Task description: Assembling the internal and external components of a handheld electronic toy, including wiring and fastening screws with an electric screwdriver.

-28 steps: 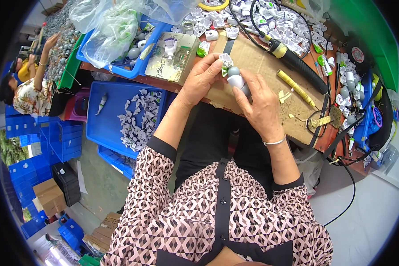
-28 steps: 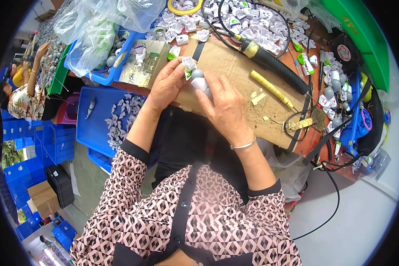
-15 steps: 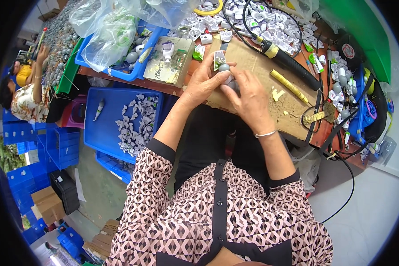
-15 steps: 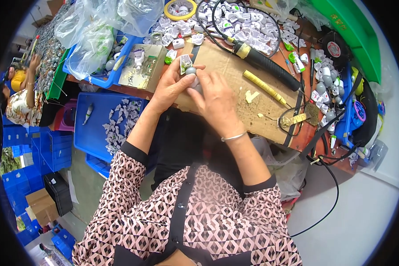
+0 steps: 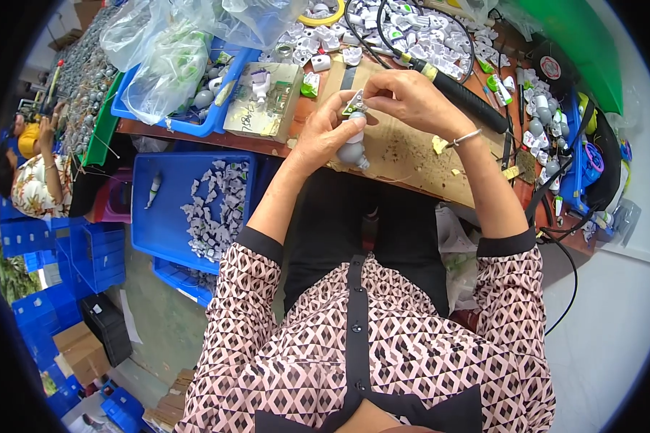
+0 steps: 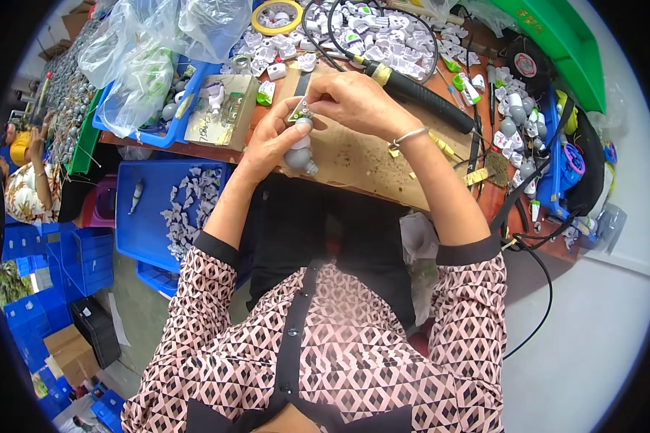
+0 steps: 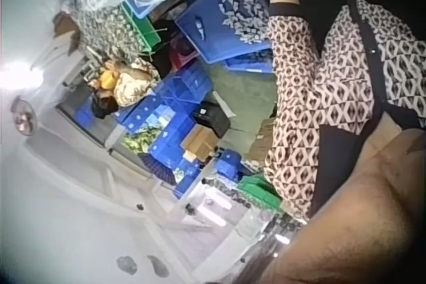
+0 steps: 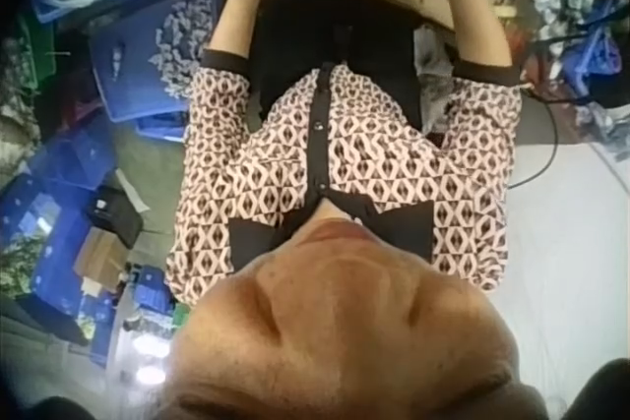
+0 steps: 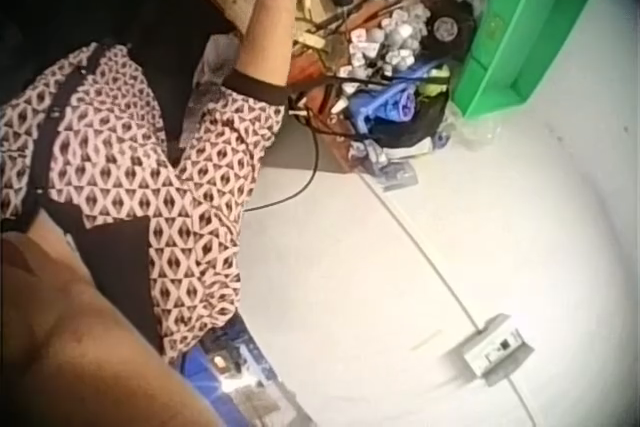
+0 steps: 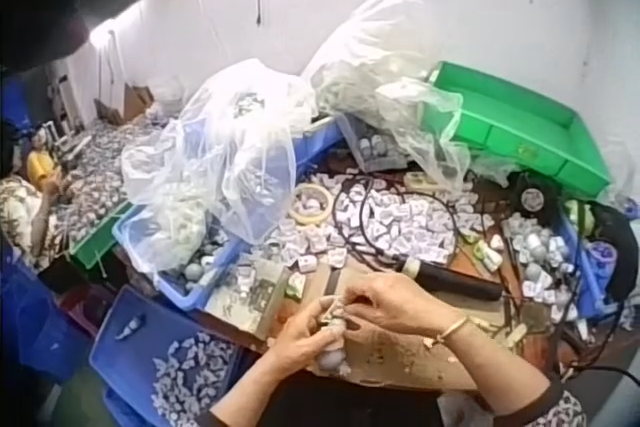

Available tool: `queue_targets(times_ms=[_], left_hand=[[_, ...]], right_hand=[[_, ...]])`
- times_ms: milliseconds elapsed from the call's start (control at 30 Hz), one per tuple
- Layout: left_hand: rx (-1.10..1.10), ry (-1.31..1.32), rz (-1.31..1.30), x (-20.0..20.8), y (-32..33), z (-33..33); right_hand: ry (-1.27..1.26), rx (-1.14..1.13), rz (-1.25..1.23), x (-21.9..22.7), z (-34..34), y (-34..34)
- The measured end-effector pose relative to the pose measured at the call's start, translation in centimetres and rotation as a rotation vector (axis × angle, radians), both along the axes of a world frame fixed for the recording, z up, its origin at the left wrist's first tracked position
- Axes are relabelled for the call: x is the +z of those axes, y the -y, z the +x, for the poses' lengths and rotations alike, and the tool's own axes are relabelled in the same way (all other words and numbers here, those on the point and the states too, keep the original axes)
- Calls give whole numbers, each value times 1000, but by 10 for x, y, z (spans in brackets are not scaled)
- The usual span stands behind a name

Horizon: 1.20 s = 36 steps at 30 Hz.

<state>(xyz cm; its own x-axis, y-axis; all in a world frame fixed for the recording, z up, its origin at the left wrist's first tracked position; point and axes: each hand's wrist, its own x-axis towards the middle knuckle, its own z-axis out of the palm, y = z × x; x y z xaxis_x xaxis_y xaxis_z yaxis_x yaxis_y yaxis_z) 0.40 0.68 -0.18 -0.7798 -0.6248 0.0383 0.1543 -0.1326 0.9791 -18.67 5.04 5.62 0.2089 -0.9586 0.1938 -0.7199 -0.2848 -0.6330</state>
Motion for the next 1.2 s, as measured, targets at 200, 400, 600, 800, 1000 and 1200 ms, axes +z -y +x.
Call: queue_targets(times_ms=[200, 400, 600, 800, 1000, 1200], left_hand=[[-44, 29, 75, 10, 1, 6], [23, 48, 21, 2, -2, 4], [48, 32, -39, 4, 0, 0], [45, 0, -70, 1, 10, 2], [185, -25, 267, -1, 1, 0], [65, -135, 229, -4, 1, -1]], right_hand=[[-85, 151, -327, -3, 1, -1], [-162, -201, -344, -15, 25, -12], [311, -310, 99, -25, 15, -6], [770, -290, 434, -25, 25, 0], [764, -281, 338, -36, 40, -9], [80, -266, -373, -35, 48, -24]])
